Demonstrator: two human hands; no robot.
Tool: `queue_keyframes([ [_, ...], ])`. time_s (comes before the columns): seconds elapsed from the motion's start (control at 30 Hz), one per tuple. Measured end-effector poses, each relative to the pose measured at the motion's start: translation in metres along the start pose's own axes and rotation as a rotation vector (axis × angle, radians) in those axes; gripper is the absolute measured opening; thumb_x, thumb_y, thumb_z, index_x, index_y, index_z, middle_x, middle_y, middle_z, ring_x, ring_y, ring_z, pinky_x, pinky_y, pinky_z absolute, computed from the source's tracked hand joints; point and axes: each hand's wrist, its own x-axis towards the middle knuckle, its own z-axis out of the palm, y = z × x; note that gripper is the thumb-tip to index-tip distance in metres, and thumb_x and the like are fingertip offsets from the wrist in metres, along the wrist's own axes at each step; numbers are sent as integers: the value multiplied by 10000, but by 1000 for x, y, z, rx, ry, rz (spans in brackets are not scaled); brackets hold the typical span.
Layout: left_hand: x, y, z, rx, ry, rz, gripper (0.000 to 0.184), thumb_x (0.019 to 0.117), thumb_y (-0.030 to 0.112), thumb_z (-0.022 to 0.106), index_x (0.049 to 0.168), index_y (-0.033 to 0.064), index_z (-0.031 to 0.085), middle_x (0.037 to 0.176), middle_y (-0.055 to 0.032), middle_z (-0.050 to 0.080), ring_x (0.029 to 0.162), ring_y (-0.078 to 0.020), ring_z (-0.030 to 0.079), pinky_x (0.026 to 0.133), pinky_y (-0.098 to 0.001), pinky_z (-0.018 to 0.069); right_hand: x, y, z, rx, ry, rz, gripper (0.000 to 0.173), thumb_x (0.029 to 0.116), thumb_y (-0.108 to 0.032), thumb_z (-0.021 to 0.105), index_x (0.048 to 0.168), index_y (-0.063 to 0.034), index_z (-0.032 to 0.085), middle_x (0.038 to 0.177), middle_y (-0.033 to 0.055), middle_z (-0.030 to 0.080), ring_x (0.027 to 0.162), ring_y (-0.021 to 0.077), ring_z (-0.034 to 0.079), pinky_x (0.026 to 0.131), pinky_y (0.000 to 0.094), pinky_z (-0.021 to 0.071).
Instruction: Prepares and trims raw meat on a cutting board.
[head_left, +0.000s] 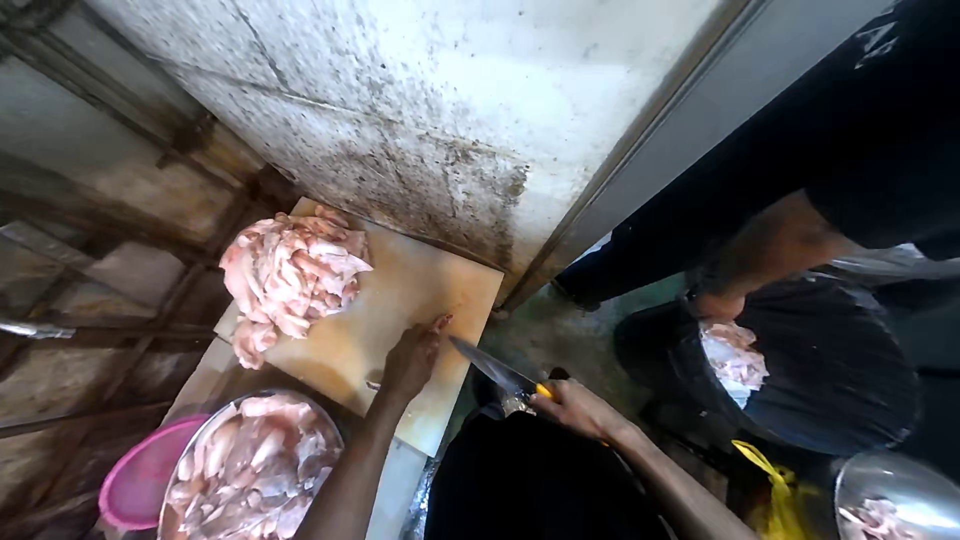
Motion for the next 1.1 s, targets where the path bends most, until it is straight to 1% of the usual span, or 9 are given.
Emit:
queue_keyframes([
  [0.1, 6, 8, 3, 118, 3, -6, 247, 1019, 206, 589, 1212, 141, 729, 1289, -124, 640, 1199, -293, 632, 951, -465, 578, -10, 11, 4, 74, 75, 24, 581, 1004, -639, 467, 1033, -92, 661, 839, 123, 647, 794, 296, 660, 756, 541, 539],
  [0.23, 21, 13, -23, 46, -184, -103, 265, 1023, 181, 588, 1248, 95, 697, 1229, -155, 664, 1167, -314, 646, 1006, -487, 542, -19, 19, 10, 78, 126, 27, 582, 1007, -643, 453, 1041, -99, 657, 845, 123, 646, 804, 296, 662, 760, 536, 540],
  [0.3, 24, 6, -39, -147, -156, -136, 159, 971, 158, 657, 1083, 50, 692, 1027, -150, 703, 949, -294, 702, 867, -510, 586, -23, 21, 11, 76, 152, 23, 578, 1007, -646, 448, 1045, -108, 654, 853, 119, 649, 821, 295, 665, 766, 541, 541],
  [0.37, 24, -5, -51, -349, -93, -141, 145, 947, 157, 705, 1046, 52, 689, 903, -121, 704, 807, -257, 695, 778, -495, 592, -27, 21, 12, 97, 189, 21, 572, 1006, -644, 450, 1039, -111, 654, 843, 110, 647, 810, 288, 664, 759, 537, 542],
  [0.5, 15, -7, -66, -725, 21, -91, 111, 951, 106, 717, 1038, 43, 691, 882, -93, 717, 760, -209, 705, 749, -415, 618, -28, 12, 10, 122, 239, 3, 530, 1013, -614, 461, 1073, -121, 648, 838, 99, 647, 794, 278, 663, 749, 524, 547],
  [0.67, 3, 5, -39, -1215, 306, -105, 154, 964, 8, 663, 1116, -14, 662, 1041, -161, 714, 897, -280, 720, 826, -453, 632, -19, -10, 8, 117, 255, -48, 505, 1021, -586, 466, 1106, -119, 638, 842, 97, 656, 795, 273, 673, 748, 514, 554],
  [0.73, -5, 6, -10, -1164, 383, -213, 184, 948, 12, 681, 1126, -29, 660, 1055, -152, 715, 905, -257, 724, 835, -438, 633, -13, -20, 10, 100, 256, -59, 506, 1026, -583, 461, 1132, -120, 637, 853, 101, 663, 809, 277, 680, 760, 515, 560],
  [0.87, -23, 1, 38, -778, 387, -394, 173, 931, 135, 717, 1066, 27, 713, 985, -84, 739, 844, -171, 722, 816, -386, 623, -4, -42, 19, -49, 206, -60, 518, 1043, -565, 436, 1215, -108, 611, 903, 145, 688, 876, 333, 706, 794, 549, 569],
  [1.1, -36, 7, 45, -622, 468, -471, 191, 896, 138, 743, 1057, 35, 733, 1061, -104, 714, 907, -181, 706, 871, -374, 603, 17, -99, 12, -380, 115, -79, 433, 1076, -436, 443, 1434, -203, 518, 1132, 195, 708, 1017, 424, 704, 846, 612, 561],
])
